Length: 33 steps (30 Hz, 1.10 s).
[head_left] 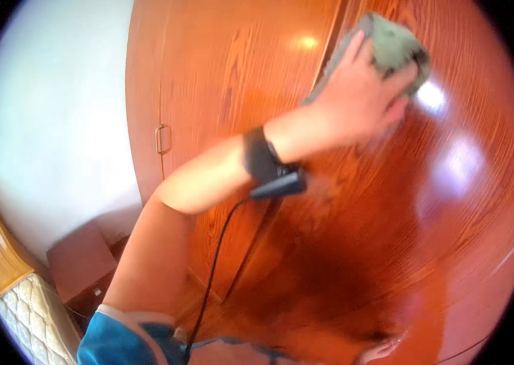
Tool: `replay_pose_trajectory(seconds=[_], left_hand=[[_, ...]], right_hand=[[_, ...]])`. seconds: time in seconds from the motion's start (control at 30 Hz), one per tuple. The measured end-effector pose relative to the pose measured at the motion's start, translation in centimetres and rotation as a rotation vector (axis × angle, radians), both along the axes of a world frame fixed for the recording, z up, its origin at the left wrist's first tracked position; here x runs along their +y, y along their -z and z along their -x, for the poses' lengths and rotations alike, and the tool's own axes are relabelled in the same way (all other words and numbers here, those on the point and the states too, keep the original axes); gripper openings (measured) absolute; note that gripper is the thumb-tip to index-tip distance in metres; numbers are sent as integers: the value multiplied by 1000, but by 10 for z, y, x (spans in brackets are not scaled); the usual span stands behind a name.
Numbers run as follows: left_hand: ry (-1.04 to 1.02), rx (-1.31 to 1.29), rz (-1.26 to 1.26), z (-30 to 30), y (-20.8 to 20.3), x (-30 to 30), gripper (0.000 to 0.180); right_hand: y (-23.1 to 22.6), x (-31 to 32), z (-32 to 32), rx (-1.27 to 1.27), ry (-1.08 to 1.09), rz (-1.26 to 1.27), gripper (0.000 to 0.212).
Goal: Cleaning a wooden wardrobe and a bed slat using a cloth.
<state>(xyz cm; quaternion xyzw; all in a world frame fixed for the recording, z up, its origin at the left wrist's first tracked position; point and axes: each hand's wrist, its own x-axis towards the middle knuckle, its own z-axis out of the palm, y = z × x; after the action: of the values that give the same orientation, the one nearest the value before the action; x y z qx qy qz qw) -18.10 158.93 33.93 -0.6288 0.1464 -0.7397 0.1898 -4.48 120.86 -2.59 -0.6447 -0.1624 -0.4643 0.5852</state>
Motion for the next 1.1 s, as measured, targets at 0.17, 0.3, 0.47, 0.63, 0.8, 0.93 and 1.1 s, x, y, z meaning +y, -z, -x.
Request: replay_pose_trajectory(seconds=[0.17,0.3,0.47,0.63,0.8,0.93,1.1], left_hand=[[-533,81,-7,28,-47,38,37],[-23,-158,-167,25,-62,60,29],[-120,161,89,42,-105,50,23],[-225,2,-11,47,-116,49,17],[-351,-8,-106,60,-77,49,18],[-460,254,-234,69,-27,57,15],[-360,633,-410,75,66,74,19]], right_hand=[[-5,7,5,59,-20,-43,43],[-12,14,10,57,82,-1,40],[-2,3,-3,-51,37,109,44],[11,-5,-18,-139,29,195,55],[21,-9,-28,12,55,215,57],[30,-13,-32,23,0,204,55],[26,-8,-30,-5,116,194,49]])
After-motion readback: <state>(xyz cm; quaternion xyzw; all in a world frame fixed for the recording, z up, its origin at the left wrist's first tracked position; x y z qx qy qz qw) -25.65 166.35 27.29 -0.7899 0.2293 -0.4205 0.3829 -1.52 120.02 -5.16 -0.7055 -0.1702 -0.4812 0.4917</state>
